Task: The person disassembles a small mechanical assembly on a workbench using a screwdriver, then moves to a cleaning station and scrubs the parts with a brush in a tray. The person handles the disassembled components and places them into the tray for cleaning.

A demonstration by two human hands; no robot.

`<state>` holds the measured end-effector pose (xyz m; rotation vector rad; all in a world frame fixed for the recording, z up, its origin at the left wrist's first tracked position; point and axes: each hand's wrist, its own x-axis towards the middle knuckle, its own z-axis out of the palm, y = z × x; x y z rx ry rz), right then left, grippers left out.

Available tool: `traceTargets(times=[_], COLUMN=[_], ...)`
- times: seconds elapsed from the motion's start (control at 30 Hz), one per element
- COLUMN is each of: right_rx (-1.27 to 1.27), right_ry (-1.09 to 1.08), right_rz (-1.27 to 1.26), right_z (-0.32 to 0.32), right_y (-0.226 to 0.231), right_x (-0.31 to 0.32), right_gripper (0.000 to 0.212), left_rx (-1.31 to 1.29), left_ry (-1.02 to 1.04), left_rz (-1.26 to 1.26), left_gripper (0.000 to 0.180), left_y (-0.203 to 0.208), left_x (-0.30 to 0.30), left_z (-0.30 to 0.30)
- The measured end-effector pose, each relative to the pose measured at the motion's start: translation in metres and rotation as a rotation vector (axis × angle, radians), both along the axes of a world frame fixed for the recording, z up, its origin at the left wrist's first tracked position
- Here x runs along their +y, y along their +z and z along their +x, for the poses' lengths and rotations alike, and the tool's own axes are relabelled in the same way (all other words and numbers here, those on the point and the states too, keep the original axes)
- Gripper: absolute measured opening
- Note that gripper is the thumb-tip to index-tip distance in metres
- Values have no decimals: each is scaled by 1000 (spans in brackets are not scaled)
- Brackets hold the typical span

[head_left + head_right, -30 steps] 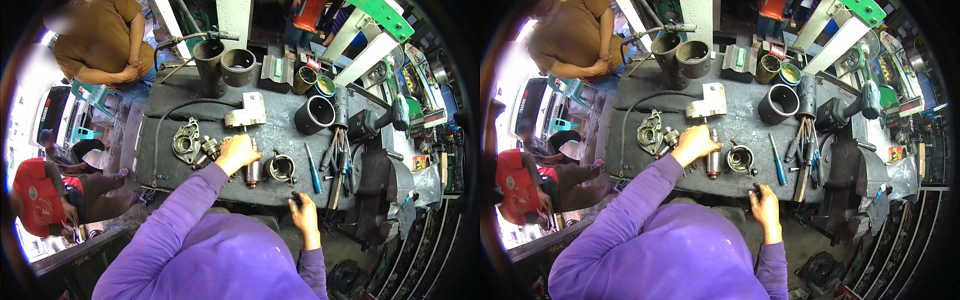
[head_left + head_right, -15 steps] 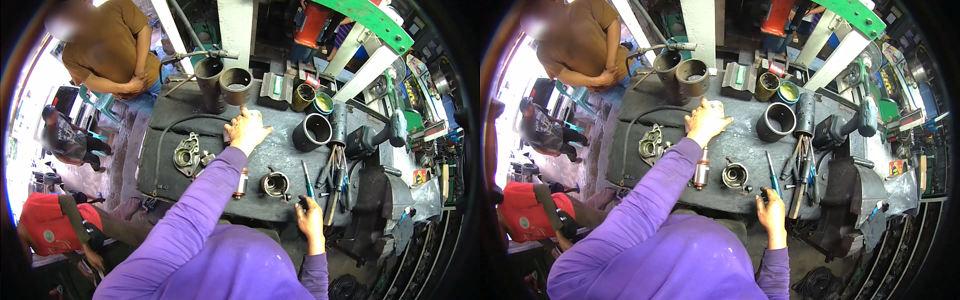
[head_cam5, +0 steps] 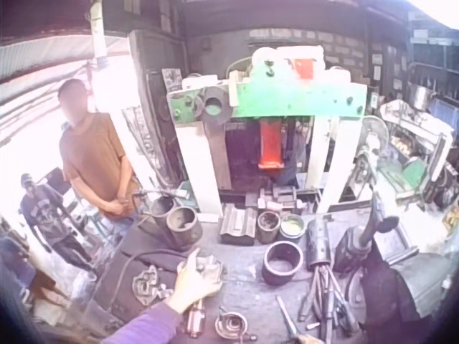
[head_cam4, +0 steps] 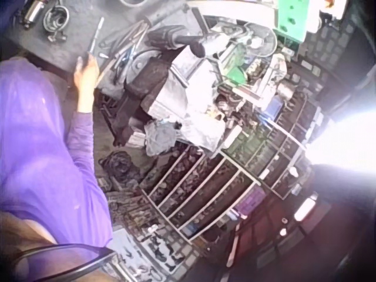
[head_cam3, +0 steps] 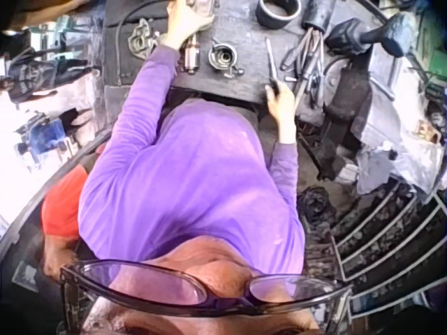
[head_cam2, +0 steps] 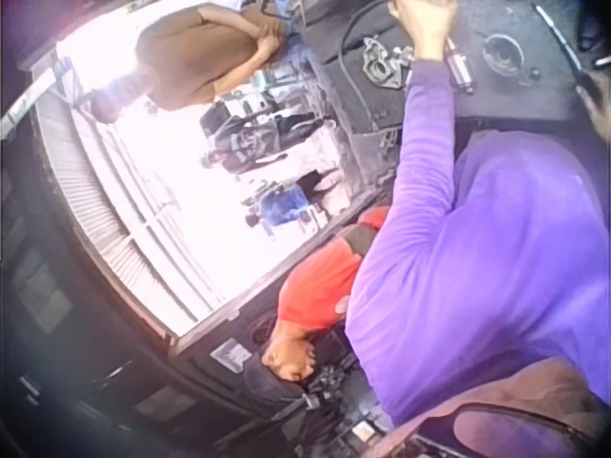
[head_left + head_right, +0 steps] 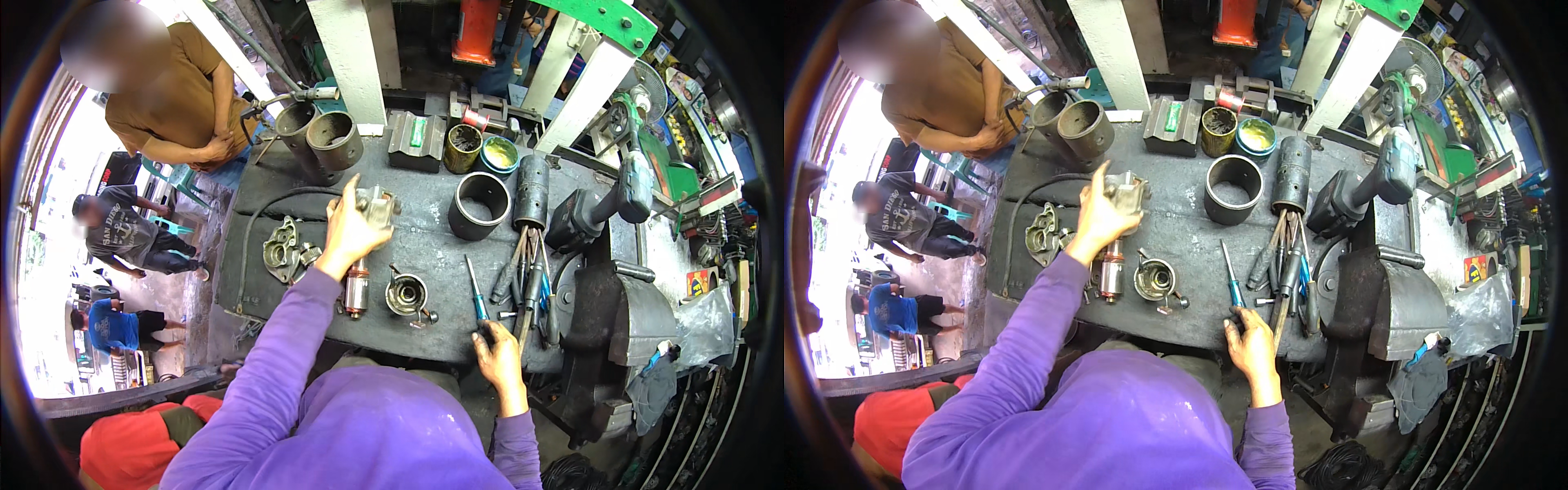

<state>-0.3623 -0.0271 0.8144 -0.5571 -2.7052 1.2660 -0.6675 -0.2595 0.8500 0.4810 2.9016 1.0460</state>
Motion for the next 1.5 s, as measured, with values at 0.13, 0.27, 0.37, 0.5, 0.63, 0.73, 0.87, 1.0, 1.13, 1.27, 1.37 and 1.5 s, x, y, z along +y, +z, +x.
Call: traceTargets(times=[0.13,0.27,0.37,0.5,0.63,0.73,0.87,1.0,1.13,1.27,1.37,1.5], right_rx=[-37,-22,75,59,47,84,125,186,79,51,133,-31], right_ry=[42,102,132,92,43,-43,-138,-101,174,442,473,772], right_rz=[-7,-13,60,67,74,159,84,126,113,413,512,692], right_z=[-12,-36,-54,-73,-85,-90,-97,-117,-164,-236,-292,-346], right_y=[1,12,21,27,34,48,78,101,86,48,33,23], right_x=[15,22,21,11,-10,-30,-68,-133,-223,-288,-304,-314], right_gripper=[29,29,29,29,29,28,28,23,29,56,73,72], left_rx=[552,697,736,740,706,629,43,-197,-598,-1039,-1114,-1180], left_ry=[-277,-384,-401,-429,-384,-260,27,111,161,227,197,82], left_rz=[167,215,201,182,238,270,804,1099,1470,1914,2116,2143], left_gripper=[118,120,119,113,113,120,121,120,98,76,84,95], left_y=[19,46,59,59,53,55,55,42,8,-34,-58,-71], left_x=[-47,-77,-95,-126,-162,-203,-261,-331,-380,-397,-401,-401], left_z=[40,70,85,90,88,89,95,77,64,65,66,68])
